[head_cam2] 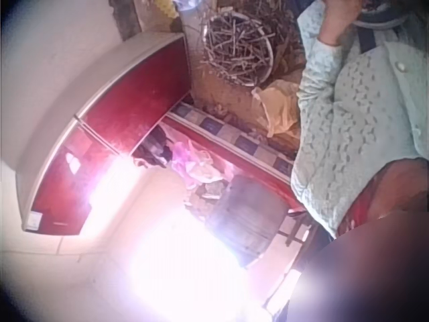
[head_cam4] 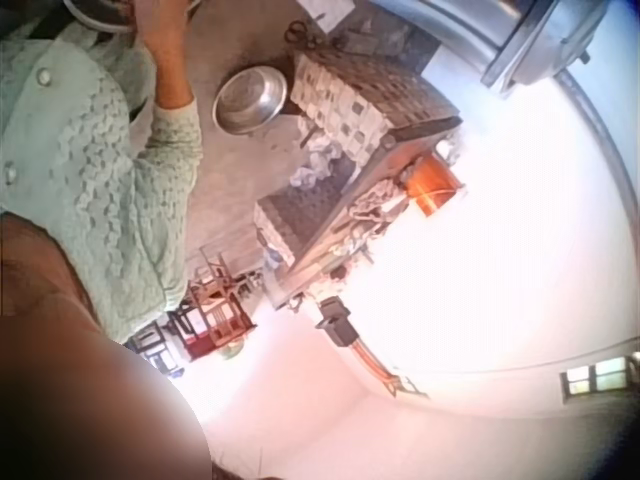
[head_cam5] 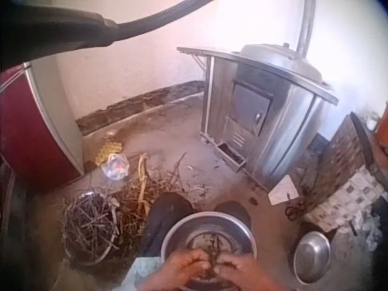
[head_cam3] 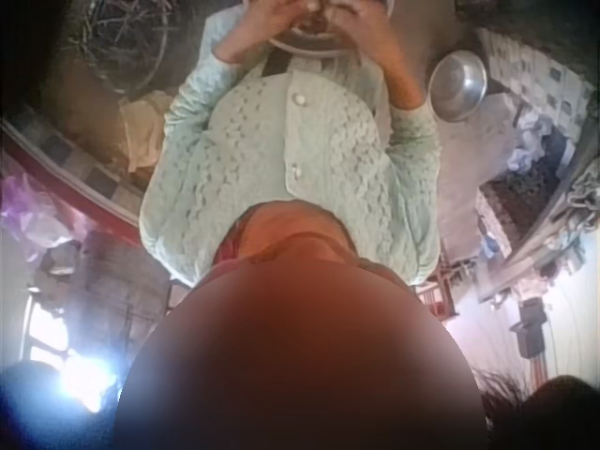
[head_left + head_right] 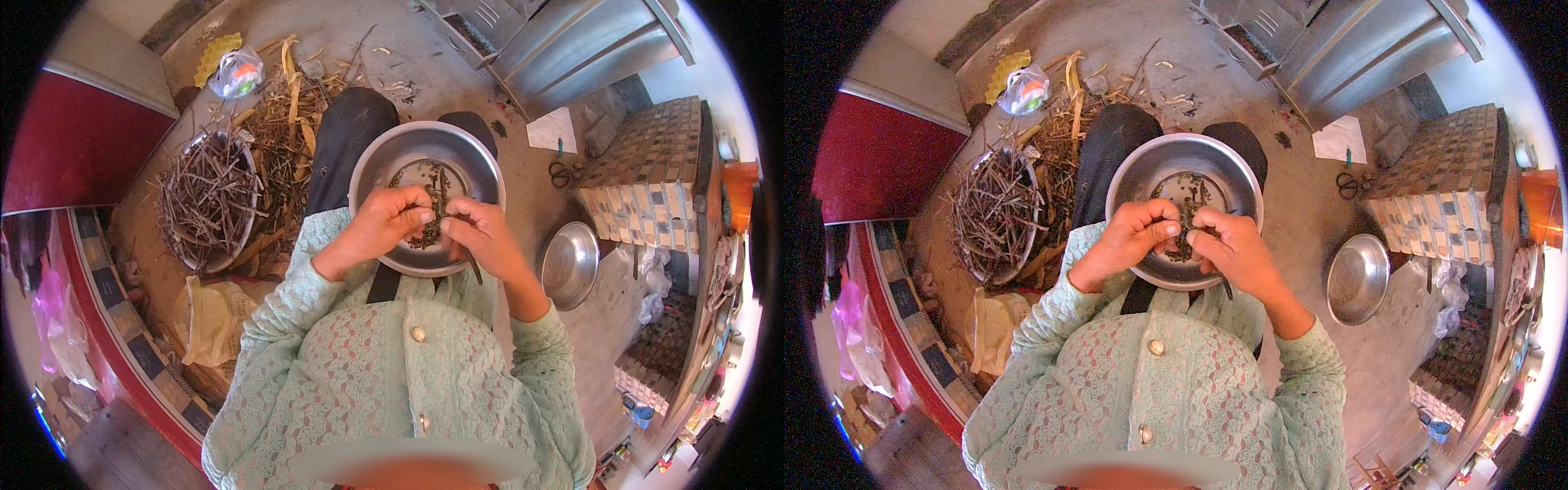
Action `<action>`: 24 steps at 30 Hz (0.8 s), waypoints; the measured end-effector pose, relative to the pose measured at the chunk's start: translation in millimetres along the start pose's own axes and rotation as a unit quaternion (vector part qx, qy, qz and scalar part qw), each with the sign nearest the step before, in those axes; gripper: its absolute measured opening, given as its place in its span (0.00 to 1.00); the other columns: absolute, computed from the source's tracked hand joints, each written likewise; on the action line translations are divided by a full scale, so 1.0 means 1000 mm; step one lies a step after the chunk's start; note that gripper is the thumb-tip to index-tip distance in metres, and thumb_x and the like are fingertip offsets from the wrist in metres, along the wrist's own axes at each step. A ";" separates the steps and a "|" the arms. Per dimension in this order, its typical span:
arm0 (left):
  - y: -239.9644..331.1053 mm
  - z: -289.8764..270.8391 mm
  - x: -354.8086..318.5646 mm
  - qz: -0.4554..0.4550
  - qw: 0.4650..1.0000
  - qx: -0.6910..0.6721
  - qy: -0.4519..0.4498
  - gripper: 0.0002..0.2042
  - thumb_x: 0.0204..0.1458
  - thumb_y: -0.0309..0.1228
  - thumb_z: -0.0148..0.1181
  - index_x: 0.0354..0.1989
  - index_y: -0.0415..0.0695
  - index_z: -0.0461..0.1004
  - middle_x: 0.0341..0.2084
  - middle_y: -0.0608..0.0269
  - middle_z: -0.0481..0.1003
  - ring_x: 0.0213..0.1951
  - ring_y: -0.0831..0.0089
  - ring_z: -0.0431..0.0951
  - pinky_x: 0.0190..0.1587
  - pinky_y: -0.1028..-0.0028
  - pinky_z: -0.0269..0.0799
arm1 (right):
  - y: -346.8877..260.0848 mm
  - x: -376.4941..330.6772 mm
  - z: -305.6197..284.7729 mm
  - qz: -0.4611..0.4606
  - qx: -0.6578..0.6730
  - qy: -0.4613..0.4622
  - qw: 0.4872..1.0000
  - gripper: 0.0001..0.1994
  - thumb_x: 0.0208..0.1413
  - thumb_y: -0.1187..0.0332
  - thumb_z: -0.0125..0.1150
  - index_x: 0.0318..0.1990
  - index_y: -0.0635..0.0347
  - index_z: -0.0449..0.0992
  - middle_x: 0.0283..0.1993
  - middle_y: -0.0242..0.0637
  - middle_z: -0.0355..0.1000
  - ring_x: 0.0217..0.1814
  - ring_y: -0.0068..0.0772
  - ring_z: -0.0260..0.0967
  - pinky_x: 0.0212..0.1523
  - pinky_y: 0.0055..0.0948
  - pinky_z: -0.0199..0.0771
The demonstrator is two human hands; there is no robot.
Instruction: The person sits on the floor and shells green vegetable pods by hand, placing the seeds into a metal bowl. They continue shelling multiple pods and then stir the collected seeds in the bowl before standing up and walking away.
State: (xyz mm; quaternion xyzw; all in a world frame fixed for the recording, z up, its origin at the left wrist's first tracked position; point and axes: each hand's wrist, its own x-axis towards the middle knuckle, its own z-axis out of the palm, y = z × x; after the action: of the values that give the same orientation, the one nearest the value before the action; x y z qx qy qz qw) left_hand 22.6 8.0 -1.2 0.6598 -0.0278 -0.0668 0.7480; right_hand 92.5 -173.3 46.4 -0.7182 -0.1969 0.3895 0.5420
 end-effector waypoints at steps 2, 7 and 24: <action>-0.001 -0.002 -0.001 -0.004 0.999 -0.037 -0.004 0.08 0.58 0.30 0.51 0.30 0.39 0.68 0.20 0.70 0.69 0.25 0.86 0.68 0.26 0.82 0.66 | -0.003 0.001 -0.003 -0.008 -0.011 -0.006 1.000 0.08 0.54 0.69 0.53 0.27 0.63 0.65 0.19 0.33 0.68 0.18 0.19 0.66 0.18 0.22 0.64; 0.010 0.007 0.002 0.078 0.988 0.083 0.101 0.04 0.53 0.24 0.56 0.35 0.38 0.70 0.22 0.65 0.71 0.26 0.77 0.72 0.31 0.78 0.69 | -0.010 0.002 0.003 -0.011 -0.030 0.000 0.999 0.09 0.54 0.68 0.53 0.26 0.64 0.65 0.18 0.33 0.68 0.16 0.18 0.64 0.17 0.22 0.63; 0.015 -0.001 -0.001 0.351 0.835 0.413 0.102 0.10 0.34 0.19 0.62 0.28 0.40 0.74 0.26 0.59 0.74 0.27 0.64 0.77 0.28 0.71 0.74 | -0.002 0.008 0.001 0.056 0.105 -0.058 0.991 0.08 0.49 0.67 0.54 0.23 0.61 0.70 0.16 0.34 0.67 0.13 0.18 0.59 0.13 0.19 0.57</action>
State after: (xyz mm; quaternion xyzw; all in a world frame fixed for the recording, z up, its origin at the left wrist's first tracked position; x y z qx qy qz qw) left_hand 22.5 10.5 13.3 0.8563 -0.2058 0.2852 0.3782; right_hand 96.6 -166.5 45.2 -0.6431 -0.1456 0.4787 0.5796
